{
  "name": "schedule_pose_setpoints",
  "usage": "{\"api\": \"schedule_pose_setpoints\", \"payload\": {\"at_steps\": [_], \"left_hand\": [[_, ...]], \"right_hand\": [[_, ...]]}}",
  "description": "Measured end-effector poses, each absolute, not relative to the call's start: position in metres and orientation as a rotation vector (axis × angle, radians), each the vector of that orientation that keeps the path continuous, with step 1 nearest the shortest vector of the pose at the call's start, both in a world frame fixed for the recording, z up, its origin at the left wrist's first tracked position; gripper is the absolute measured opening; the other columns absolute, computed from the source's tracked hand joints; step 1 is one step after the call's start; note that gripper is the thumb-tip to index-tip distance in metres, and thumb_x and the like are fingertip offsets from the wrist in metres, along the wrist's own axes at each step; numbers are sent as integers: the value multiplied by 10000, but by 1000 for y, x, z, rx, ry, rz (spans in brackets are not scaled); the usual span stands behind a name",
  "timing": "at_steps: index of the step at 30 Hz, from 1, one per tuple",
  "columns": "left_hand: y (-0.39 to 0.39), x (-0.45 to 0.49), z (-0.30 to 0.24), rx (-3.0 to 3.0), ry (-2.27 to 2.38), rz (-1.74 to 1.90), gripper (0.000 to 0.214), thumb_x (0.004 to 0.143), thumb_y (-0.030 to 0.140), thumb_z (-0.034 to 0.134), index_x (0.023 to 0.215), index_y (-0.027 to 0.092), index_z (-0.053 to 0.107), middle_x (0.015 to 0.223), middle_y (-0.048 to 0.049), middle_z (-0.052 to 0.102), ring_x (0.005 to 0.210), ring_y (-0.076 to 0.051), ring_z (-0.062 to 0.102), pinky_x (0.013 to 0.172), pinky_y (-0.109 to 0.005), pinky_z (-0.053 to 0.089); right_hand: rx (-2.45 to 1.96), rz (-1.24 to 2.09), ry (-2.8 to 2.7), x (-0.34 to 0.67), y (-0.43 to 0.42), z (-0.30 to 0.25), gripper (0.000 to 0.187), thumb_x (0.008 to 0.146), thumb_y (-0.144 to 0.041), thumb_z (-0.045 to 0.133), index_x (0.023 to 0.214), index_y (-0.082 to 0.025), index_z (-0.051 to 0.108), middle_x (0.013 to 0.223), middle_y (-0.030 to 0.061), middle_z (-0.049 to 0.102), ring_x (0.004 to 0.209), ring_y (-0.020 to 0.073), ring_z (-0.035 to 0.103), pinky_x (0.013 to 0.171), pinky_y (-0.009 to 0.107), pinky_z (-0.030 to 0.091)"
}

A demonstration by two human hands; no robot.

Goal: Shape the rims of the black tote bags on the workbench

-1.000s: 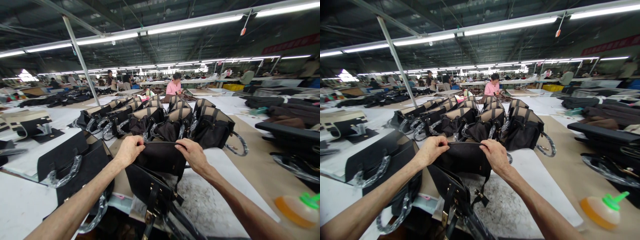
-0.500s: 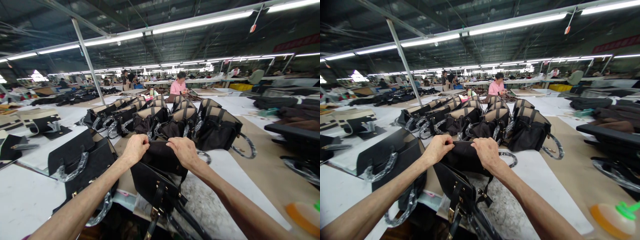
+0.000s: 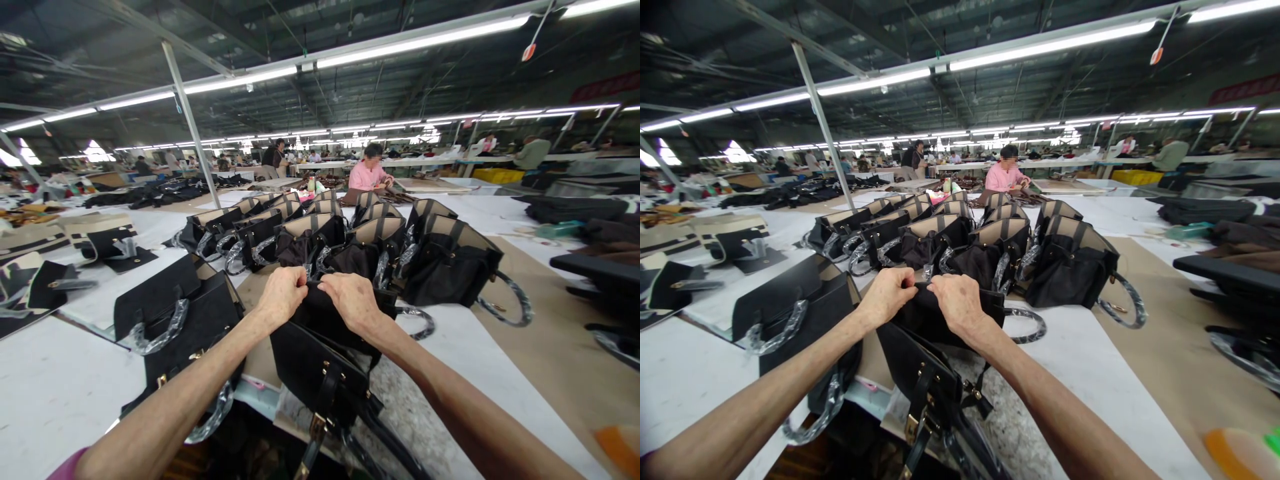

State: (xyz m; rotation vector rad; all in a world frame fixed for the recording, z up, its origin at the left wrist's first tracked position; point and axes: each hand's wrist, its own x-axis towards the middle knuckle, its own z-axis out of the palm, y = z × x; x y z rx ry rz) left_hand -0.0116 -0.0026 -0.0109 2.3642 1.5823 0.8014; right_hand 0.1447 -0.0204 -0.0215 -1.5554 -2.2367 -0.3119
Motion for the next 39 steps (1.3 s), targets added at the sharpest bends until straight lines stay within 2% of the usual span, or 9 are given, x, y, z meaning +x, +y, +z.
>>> {"api": "schedule_pose_setpoints", "payload": {"at_steps": [9, 15, 18, 23, 28, 35, 39], "left_hand": [[-3, -13, -8, 2364, 1529, 827, 85, 613, 95, 484, 582, 168, 454, 504, 61, 411, 506, -85, 391, 502, -203, 284], [-2, -14, -8, 2335, 1360, 789, 146, 680, 135, 494, 755, 193, 604, 712, 27, 602, 699, -132, 535, 682, -230, 387], [0, -13, -7, 2294, 1396, 738, 179, 687, 143, 495, 770, 190, 647, 812, 1, 644, 803, -168, 564, 753, -256, 397], [1, -13, -6, 2284, 1421, 737, 186, 684, 155, 505, 780, 184, 661, 863, -11, 658, 851, -185, 576, 789, -270, 408], [1, -13, -7, 2228, 1438, 753, 180, 682, 176, 512, 787, 178, 658, 854, -10, 662, 841, -184, 580, 790, -273, 401], [-1, -8, -2, 2098, 1484, 751, 146, 640, 152, 528, 719, 154, 650, 722, 2, 647, 724, -165, 575, 730, -260, 391], [-2, -11, -4, 2096, 1441, 794, 135, 635, 155, 533, 704, 155, 648, 700, 6, 636, 715, -157, 563, 718, -252, 381]], "right_hand": [[-1466, -290, -2265, 139, -15, -26, 260, 876, -323, 408, 730, -220, 597, 781, 15, 665, 739, 158, 587, 584, 250, 331], [-1504, -364, -2274, 173, -19, -27, 302, 882, -366, 384, 724, -220, 596, 723, 8, 634, 694, 150, 568, 602, 256, 327], [-1592, -418, -2198, 207, -25, -29, 272, 866, -371, 417, 773, -217, 620, 777, 26, 624, 774, 167, 551, 669, 260, 346], [-1566, -164, -2007, 245, -32, -44, 221, 859, -338, 439, 910, -236, 629, 867, 7, 620, 827, 148, 553, 720, 237, 392], [-1446, 18, -1893, 245, -28, -50, 201, 838, -280, 466, 884, -204, 646, 891, 10, 655, 851, 152, 581, 785, 248, 407], [-1497, 236, -1879, 249, -28, -37, 171, 793, -277, 500, 802, -220, 661, 804, -22, 678, 767, 147, 602, 690, 234, 420], [-1592, 111, -2001, 249, -30, -31, 181, 807, -328, 499, 781, -233, 651, 778, -31, 674, 739, 149, 598, 638, 232, 399]]}}
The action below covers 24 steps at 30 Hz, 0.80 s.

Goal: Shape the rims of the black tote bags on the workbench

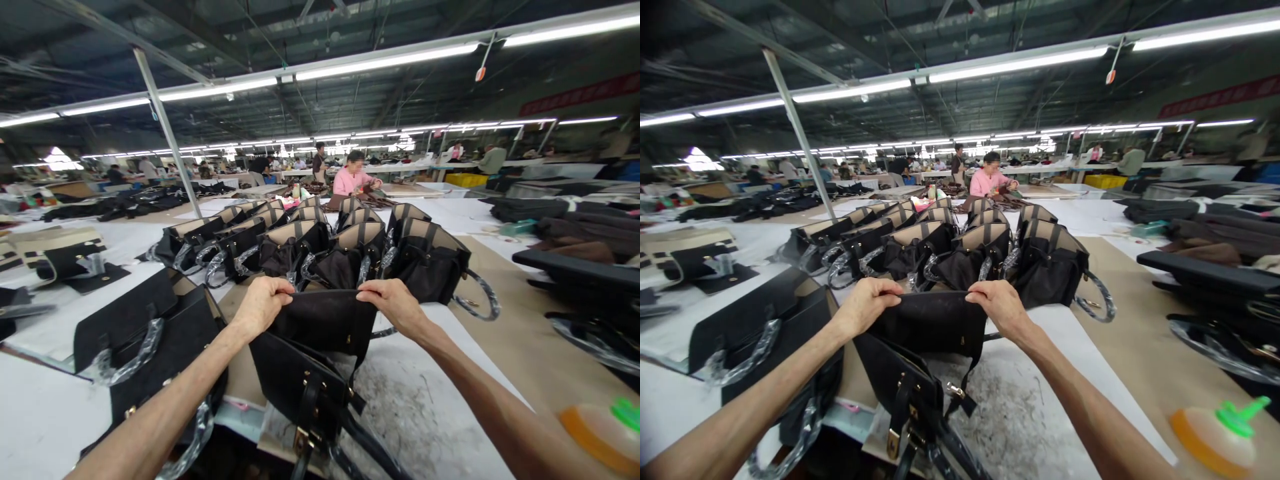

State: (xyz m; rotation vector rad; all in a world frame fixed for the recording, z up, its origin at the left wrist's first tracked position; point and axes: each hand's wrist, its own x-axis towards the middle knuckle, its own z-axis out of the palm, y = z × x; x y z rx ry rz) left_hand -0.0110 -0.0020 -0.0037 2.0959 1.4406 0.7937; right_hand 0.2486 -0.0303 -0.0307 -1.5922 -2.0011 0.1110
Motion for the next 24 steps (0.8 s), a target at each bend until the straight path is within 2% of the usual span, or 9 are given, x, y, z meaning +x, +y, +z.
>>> {"api": "schedule_pose_setpoints", "payload": {"at_steps": [4, 7, 12, 17, 20, 24], "left_hand": [[-4, -13, -7, 2138, 1358, 829, 95, 643, 160, 523, 675, 154, 612, 630, 20, 593, 632, -130, 526, 635, -234, 371], [-5, -14, -9, 2173, 1317, 871, 68, 638, 136, 512, 674, 156, 567, 575, 36, 535, 565, -106, 474, 573, -215, 355], [-6, -22, -12, 2233, 1220, 972, 199, 620, 38, 442, 748, 171, 517, 629, 40, 554, 597, -97, 490, 596, -204, 374], [-22, -28, -1, 2183, 1263, 1220, 204, 692, 62, 437, 840, 177, 518, 779, 1, 593, 716, -119, 542, 678, -229, 415], [-49, -34, 5, 2128, 1328, 1413, 210, 747, 122, 461, 933, 190, 532, 950, -20, 587, 886, -139, 535, 794, -250, 406], [-98, -48, -9, 2004, 1375, 1406, 206, 798, 238, 468, 994, 215, 527, 1008, -21, 580, 945, -157, 528, 837, -273, 406]], "right_hand": [[-1605, -262, -2309, 214, -30, -17, 289, 848, -373, 438, 707, -199, 621, 776, 20, 663, 750, 188, 596, 642, 267, 375], [-1518, -292, -2508, 170, -24, -7, 278, 856, -364, 423, 749, -182, 605, 775, 51, 659, 745, 207, 602, 617, 270, 373], [-1382, -178, -2713, 123, -6, -1, 228, 828, -317, 450, 858, -148, 601, 820, 102, 651, 780, 235, 606, 616, 269, 384], [-1249, -78, -2800, 124, 6, 8, 234, 796, -262, 458, 998, -187, 549, 901, 62, 641, 855, 213, 589, 678, 256, 391], [-1340, 205, -2735, 142, 14, 20, 206, 754, -217, 483, 941, -209, 569, 920, 20, 628, 885, 186, 567, 698, 229, 381], [-1625, 487, -2590, 176, 20, 31, 119, 709, -191, 468, 767, -177, 571, 622, -24, 583, 562, 125, 563, 494, 185, 356]]}}
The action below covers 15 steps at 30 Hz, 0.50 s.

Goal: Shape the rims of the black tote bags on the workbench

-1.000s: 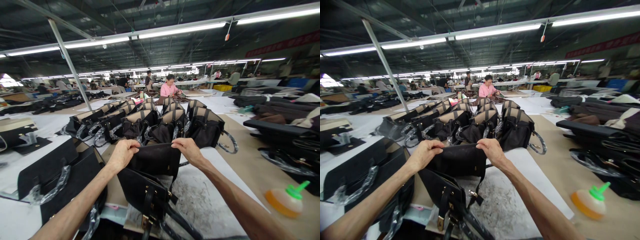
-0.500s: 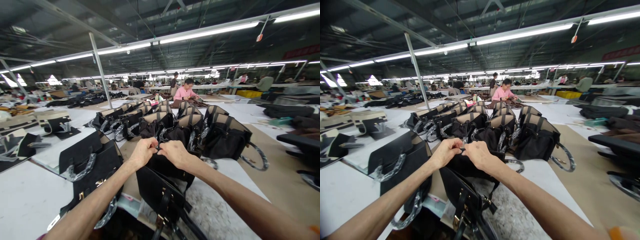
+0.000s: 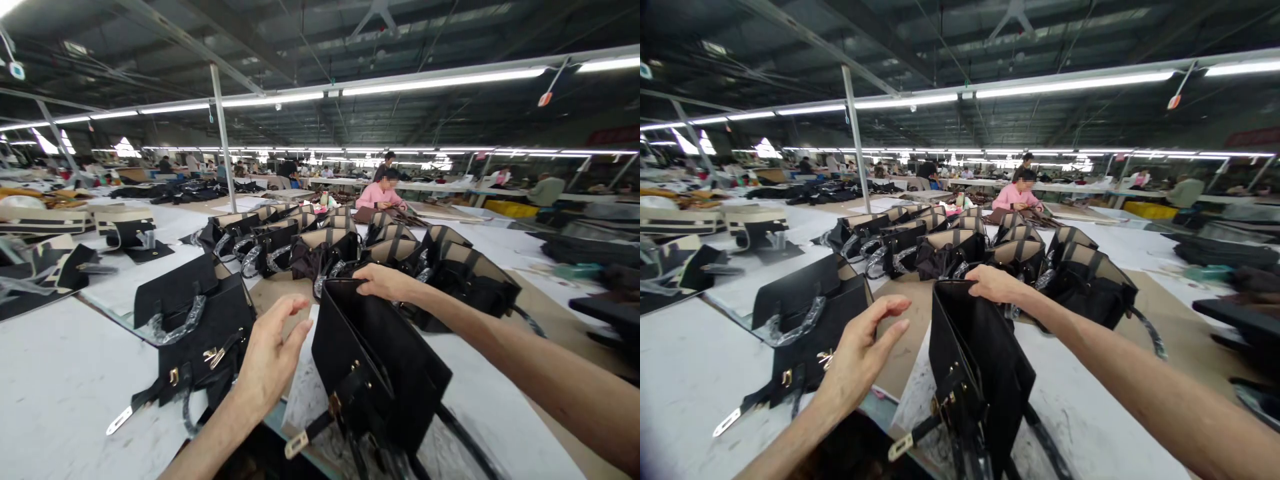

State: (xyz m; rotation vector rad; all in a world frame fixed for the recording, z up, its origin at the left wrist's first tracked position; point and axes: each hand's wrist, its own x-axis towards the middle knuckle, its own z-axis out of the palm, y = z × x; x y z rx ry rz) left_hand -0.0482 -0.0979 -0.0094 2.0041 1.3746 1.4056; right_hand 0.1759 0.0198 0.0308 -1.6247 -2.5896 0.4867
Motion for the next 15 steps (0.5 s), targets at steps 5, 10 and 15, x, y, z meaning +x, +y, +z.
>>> {"api": "schedule_pose_setpoints", "payload": {"at_steps": [5, 10, 15], "left_hand": [[-139, -42, -45, 1936, 1504, 1243, 528, 718, 356, 578, 1189, 200, 398, 1169, -83, 505, 1073, -224, 469, 912, -362, 382], [-133, -12, -59, 1834, 1756, 1217, 686, 674, 351, 595, 1264, 153, 306, 1191, -119, 469, 1125, -258, 412, 942, -416, 338], [-116, -8, -56, 1804, 1668, 1097, 525, 673, 135, 462, 1194, 183, 426, 1056, -72, 556, 999, -216, 496, 883, -350, 368]], "right_hand": [[-1838, 535, -2442, 195, -3, 22, 79, 681, -167, 424, 670, -166, 503, 485, -34, 505, 392, 104, 504, 392, 178, 301], [-1928, 487, -2311, 190, -28, 17, 83, 701, -167, 423, 666, -171, 497, 533, -15, 546, 441, 99, 523, 413, 173, 295], [-1876, 694, -2242, 207, -27, 11, 131, 725, -209, 434, 751, -173, 558, 562, -18, 577, 451, 101, 533, 421, 172, 333]]}}
